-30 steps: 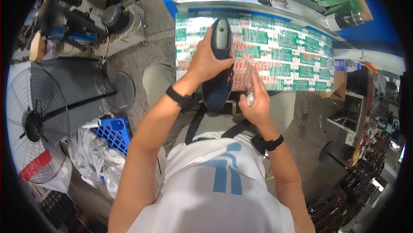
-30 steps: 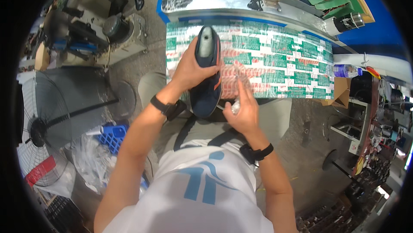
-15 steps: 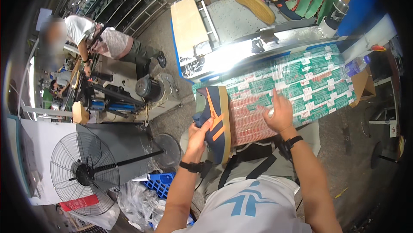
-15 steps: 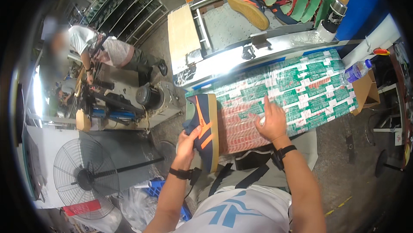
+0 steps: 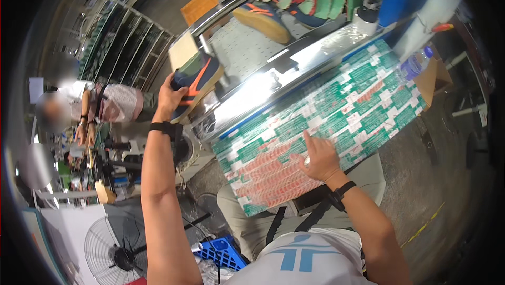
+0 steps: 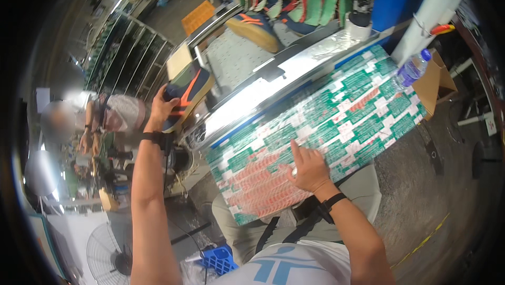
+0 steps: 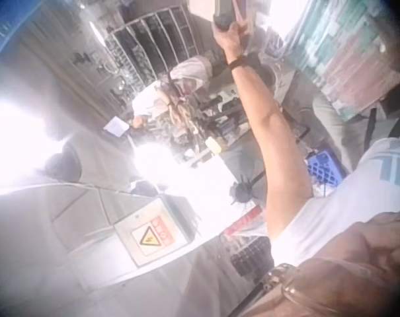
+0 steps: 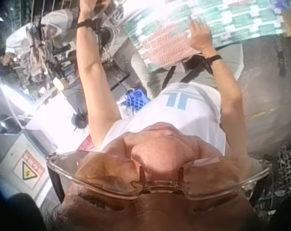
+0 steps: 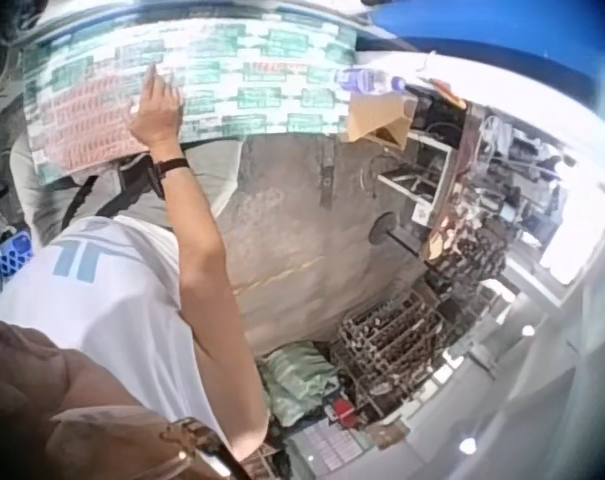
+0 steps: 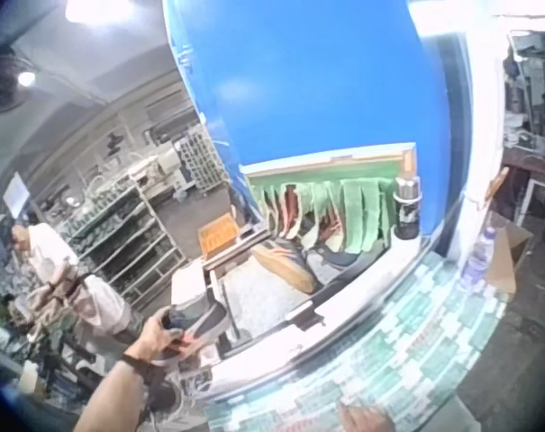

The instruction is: Manually assemble various shoe components at a manufacturing station.

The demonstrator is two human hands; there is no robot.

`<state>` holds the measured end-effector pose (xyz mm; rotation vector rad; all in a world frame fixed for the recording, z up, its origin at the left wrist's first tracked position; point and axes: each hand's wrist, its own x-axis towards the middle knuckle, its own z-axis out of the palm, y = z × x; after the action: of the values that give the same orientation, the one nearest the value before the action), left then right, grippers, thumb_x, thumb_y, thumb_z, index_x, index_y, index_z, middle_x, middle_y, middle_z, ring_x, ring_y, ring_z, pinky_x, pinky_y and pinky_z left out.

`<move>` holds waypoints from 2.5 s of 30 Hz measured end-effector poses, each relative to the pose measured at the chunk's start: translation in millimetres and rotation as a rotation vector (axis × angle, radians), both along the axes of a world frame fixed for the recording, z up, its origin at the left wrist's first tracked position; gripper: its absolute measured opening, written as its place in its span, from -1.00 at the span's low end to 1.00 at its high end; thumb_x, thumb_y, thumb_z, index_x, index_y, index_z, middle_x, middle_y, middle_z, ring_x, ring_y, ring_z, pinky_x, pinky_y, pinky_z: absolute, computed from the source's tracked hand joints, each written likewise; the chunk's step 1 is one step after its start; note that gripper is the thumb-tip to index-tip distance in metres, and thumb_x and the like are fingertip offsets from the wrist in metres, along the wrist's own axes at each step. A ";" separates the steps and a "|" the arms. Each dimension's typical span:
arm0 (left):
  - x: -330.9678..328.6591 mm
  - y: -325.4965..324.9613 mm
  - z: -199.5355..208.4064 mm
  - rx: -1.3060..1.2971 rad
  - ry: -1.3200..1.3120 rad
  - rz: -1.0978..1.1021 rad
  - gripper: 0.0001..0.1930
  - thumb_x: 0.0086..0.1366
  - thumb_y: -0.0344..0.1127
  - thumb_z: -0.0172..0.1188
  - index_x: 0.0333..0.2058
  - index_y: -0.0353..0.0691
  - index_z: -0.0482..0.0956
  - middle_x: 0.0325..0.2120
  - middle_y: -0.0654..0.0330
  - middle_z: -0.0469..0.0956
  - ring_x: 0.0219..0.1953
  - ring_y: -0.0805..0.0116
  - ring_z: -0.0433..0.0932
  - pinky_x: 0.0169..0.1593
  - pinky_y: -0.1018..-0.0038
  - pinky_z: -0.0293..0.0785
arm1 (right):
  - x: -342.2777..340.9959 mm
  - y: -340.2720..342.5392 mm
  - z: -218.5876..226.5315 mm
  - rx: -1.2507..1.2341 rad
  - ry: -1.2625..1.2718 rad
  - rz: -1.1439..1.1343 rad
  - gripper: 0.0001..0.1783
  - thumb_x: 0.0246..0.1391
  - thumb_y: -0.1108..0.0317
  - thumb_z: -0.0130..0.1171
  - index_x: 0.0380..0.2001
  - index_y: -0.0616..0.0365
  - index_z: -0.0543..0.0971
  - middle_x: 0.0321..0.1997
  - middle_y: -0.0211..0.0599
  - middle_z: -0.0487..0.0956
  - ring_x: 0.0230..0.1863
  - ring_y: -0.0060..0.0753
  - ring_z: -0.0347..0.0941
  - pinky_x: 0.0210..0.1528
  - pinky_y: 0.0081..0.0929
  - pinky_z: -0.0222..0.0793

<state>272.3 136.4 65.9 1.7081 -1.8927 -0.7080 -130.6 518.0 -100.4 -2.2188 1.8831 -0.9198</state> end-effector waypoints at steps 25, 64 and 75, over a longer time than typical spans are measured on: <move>-298.0 -76.1 -73.4 0.069 0.219 -0.219 0.00 0.28 -0.11 0.63 0.53 -0.39 0.27 0.25 -0.02 0.65 0.16 0.15 0.69 0.26 0.26 0.60 | -8.0 -3.1 -0.1 -0.031 -0.069 0.003 -0.08 0.01 0.24 0.31 0.47 0.45 0.49 -0.17 -0.23 0.57 -0.18 -0.21 0.56 -0.02 -0.21 0.52; -123.7 394.5 -87.0 0.053 0.126 0.173 0.00 0.22 -0.19 0.66 0.52 -0.40 0.31 0.18 -0.14 0.67 0.18 0.04 0.71 0.28 0.17 0.61 | -6.6 1.7 -1.6 -0.030 -0.136 0.034 0.05 0.04 0.15 0.41 0.60 0.29 0.36 0.00 -0.11 0.62 -0.05 0.01 0.60 0.09 -0.08 0.53; -147.3 430.0 -110.7 0.314 0.464 0.315 0.11 0.20 0.06 0.63 0.51 -0.50 0.26 0.35 -0.32 0.51 0.42 -0.27 0.50 0.49 0.07 0.41 | 28.2 94.2 26.5 0.084 -0.562 0.006 -0.19 0.21 0.48 0.32 0.52 0.49 0.41 0.00 -0.07 0.65 0.00 -0.16 0.61 0.15 -0.20 0.56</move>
<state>125.0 566.4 -44.8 1.7751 -1.2136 -1.1950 -102.4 612.2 -73.9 -1.6757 1.6097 -1.2688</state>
